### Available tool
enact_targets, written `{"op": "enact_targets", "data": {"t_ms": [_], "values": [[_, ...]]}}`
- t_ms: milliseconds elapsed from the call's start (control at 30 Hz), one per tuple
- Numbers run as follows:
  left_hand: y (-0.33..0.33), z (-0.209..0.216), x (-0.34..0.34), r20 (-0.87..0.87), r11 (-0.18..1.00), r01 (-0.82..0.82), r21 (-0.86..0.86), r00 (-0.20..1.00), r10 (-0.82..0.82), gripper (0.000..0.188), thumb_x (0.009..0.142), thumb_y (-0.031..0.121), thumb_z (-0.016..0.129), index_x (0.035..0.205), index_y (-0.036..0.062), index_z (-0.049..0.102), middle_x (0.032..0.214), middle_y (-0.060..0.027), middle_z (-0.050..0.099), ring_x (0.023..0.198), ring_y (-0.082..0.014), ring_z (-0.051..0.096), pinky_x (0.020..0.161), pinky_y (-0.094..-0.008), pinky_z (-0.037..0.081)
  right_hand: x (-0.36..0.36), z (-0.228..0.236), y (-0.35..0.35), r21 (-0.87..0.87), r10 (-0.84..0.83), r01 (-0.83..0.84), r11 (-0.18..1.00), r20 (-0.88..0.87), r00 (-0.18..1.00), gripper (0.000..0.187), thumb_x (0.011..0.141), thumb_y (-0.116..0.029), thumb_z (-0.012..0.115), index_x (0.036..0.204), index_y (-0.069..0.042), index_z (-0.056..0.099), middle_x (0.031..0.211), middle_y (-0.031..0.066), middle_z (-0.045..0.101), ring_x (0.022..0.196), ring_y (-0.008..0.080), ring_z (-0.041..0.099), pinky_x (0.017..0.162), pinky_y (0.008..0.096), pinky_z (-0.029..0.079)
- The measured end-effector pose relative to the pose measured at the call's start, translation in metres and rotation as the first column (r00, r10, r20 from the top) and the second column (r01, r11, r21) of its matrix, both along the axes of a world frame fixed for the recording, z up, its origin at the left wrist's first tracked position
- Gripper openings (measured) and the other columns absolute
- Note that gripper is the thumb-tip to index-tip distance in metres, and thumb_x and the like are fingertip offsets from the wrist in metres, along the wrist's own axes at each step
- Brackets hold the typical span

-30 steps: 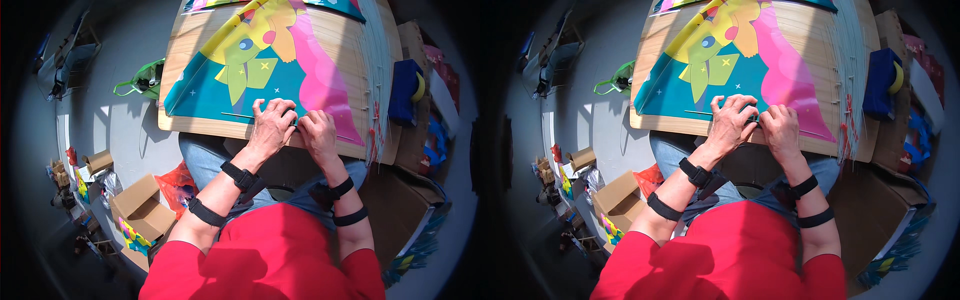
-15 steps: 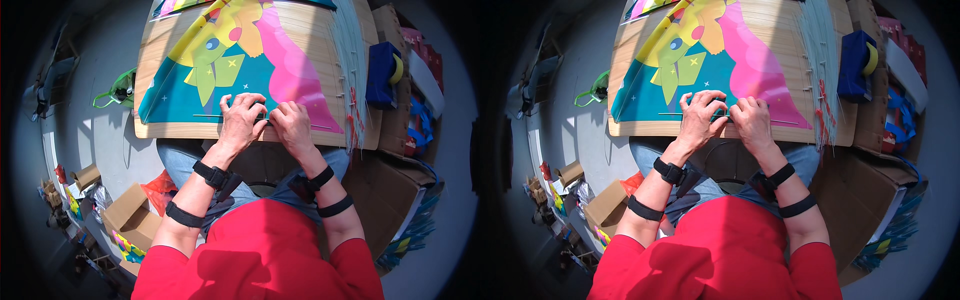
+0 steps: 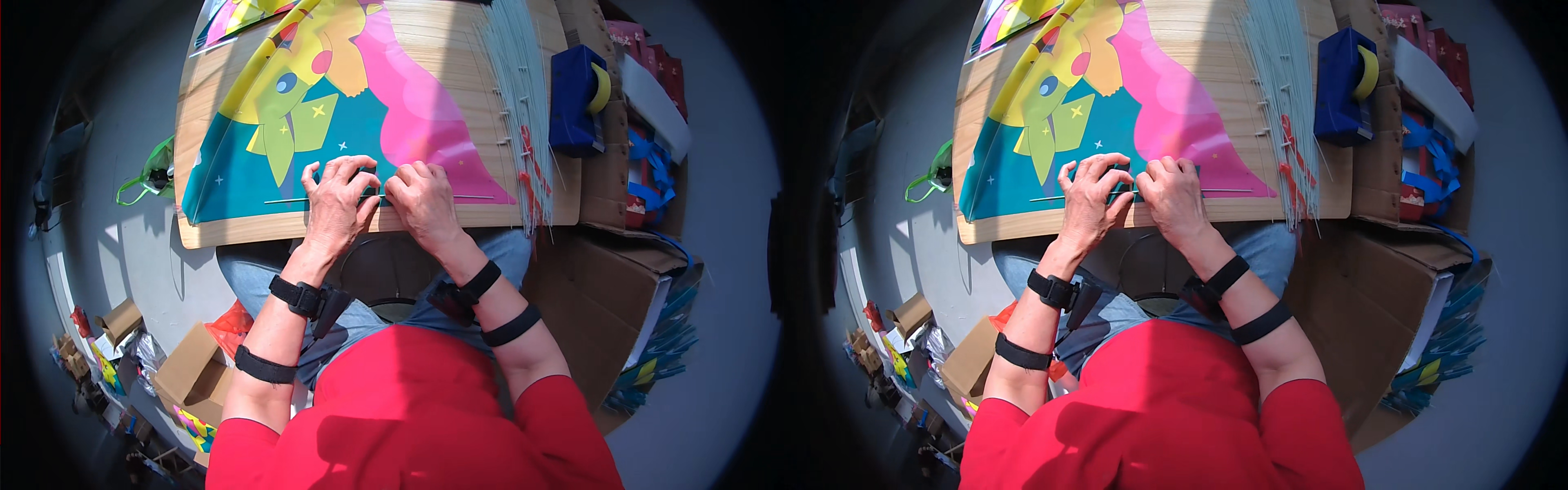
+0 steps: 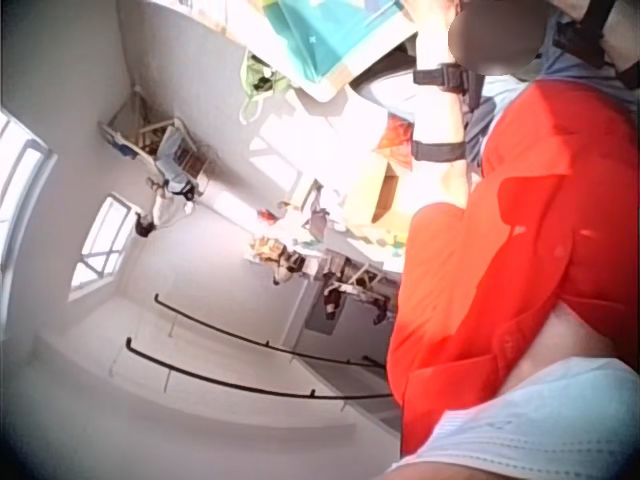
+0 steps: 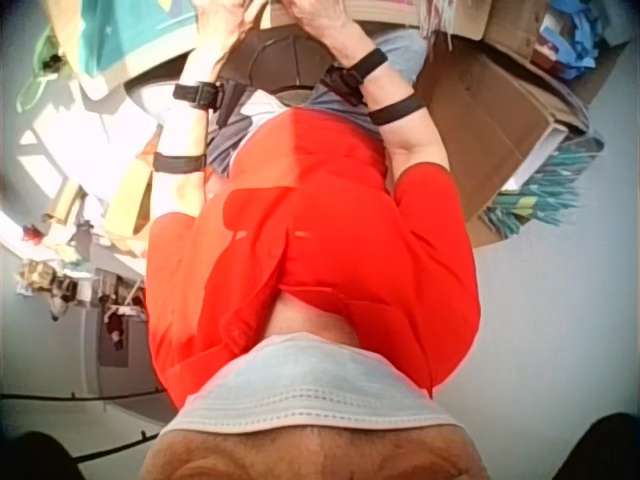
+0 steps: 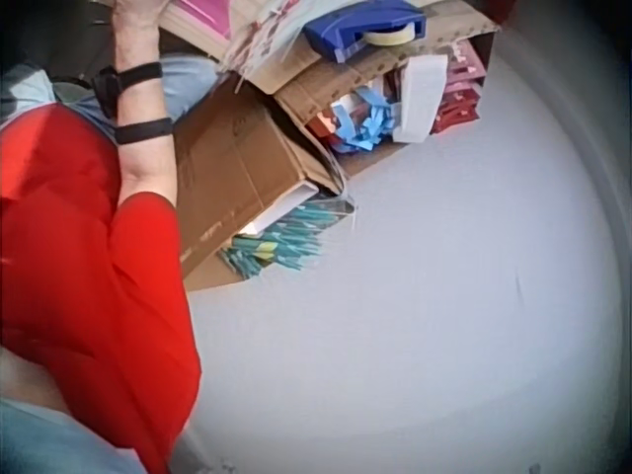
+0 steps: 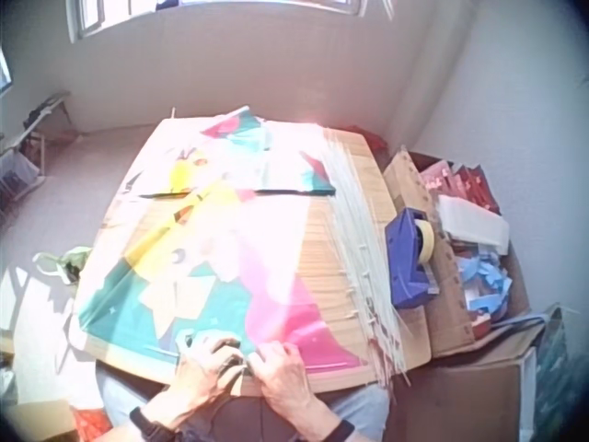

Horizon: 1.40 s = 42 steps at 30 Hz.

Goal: The person assembles a Pikachu-themed kite by inserting a thin rod into a sleeve on the kite fabric and securing it with small white clips. They repeat this process for multiple kite units, handling the fabric, rods, and clips by hand.

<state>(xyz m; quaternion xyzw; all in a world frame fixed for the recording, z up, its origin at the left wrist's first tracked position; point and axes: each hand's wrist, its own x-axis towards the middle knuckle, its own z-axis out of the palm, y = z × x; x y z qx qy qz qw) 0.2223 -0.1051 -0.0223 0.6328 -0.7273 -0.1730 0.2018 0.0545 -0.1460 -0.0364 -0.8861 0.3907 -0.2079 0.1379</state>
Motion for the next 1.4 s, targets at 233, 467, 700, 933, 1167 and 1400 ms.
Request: {"op": "enact_targets", "data": {"t_ms": [233, 467, 700, 933, 1167, 1400], "values": [[0.0001, 0.0009, -0.0003, -0.002, 1.000, -0.003, 0.004, 1.000, 0.003, 0.026, 0.074, 0.017, 0.075, 0.097, 0.0171, 0.064, 0.120, 0.0037, 0.057, 0.120, -0.0183, 0.049, 0.105, -0.0509, 0.022, -0.0003, -0.0010, -0.0002, -0.016, 0.000, 0.000, 1.000, -0.003, 1.000, 0.003, 0.076, -0.014, 0.058, 0.078, -0.011, 0.057, 0.082, 0.0037, 0.055, 0.084, 0.0218, 0.055, 0.076, 0.0369, 0.041], [-0.0002, 0.0022, 0.0031, -0.020, 1.000, 0.016, 0.020, 1.000, -0.016, 0.027, 0.073, 0.016, 0.076, 0.097, 0.0172, 0.063, 0.120, 0.0047, 0.057, 0.120, -0.0189, 0.049, 0.106, -0.0534, 0.020, 0.0005, -0.0002, 0.0002, -0.008, -0.004, 0.004, 1.000, 0.014, 1.000, 0.003, 0.077, -0.014, 0.057, 0.075, -0.011, 0.056, 0.080, 0.0035, 0.054, 0.083, 0.0219, 0.055, 0.075, 0.0364, 0.041], [0.0008, 0.0011, 0.0020, -0.012, 1.000, 0.012, 0.018, 1.000, -0.011, 0.024, 0.073, 0.016, 0.075, 0.094, 0.0166, 0.063, 0.121, 0.0051, 0.057, 0.120, -0.0185, 0.049, 0.107, -0.0541, 0.020, 0.0007, -0.0015, 0.0002, -0.003, -0.003, 0.003, 1.000, 0.016, 1.000, 0.003, 0.077, -0.014, 0.057, 0.074, -0.012, 0.056, 0.078, 0.0035, 0.053, 0.083, 0.0220, 0.055, 0.075, 0.0365, 0.041], [0.0016, 0.0016, 0.0007, 0.005, 1.000, 0.007, 0.017, 1.000, -0.008, 0.020, 0.075, 0.016, 0.074, 0.092, 0.0170, 0.063, 0.122, 0.0046, 0.057, 0.121, -0.0182, 0.049, 0.107, -0.0520, 0.019, 0.0000, -0.0025, -0.0001, -0.018, -0.003, 0.003, 1.000, 0.005, 1.000, 0.005, 0.077, -0.016, 0.056, 0.076, -0.012, 0.056, 0.081, 0.0043, 0.055, 0.083, 0.0220, 0.055, 0.075, 0.0369, 0.041], [0.0009, 0.0026, 0.0002, 0.011, 1.000, 0.012, 0.024, 1.000, -0.013, 0.018, 0.076, 0.017, 0.073, 0.092, 0.0171, 0.063, 0.123, 0.0055, 0.057, 0.121, -0.0182, 0.049, 0.107, -0.0511, 0.020, 0.0005, -0.0012, -0.0005, -0.023, -0.007, 0.006, 1.000, -0.041, 0.999, 0.005, 0.078, -0.016, 0.055, 0.076, -0.011, 0.056, 0.081, 0.0043, 0.055, 0.084, 0.0220, 0.055, 0.077, 0.0365, 0.041], [0.0014, 0.0012, 0.0003, 0.018, 1.000, 0.013, 0.014, 1.000, -0.013, 0.018, 0.077, 0.017, 0.073, 0.092, 0.0170, 0.063, 0.124, 0.0056, 0.056, 0.121, -0.0180, 0.049, 0.107, -0.0506, 0.020, -0.0013, 0.0018, 0.0000, -0.005, -0.002, 0.002, 1.000, -0.024, 1.000, 0.006, 0.078, -0.016, 0.055, 0.077, -0.010, 0.056, 0.083, 0.0054, 0.055, 0.086, 0.0229, 0.054, 0.079, 0.0375, 0.042]]}}
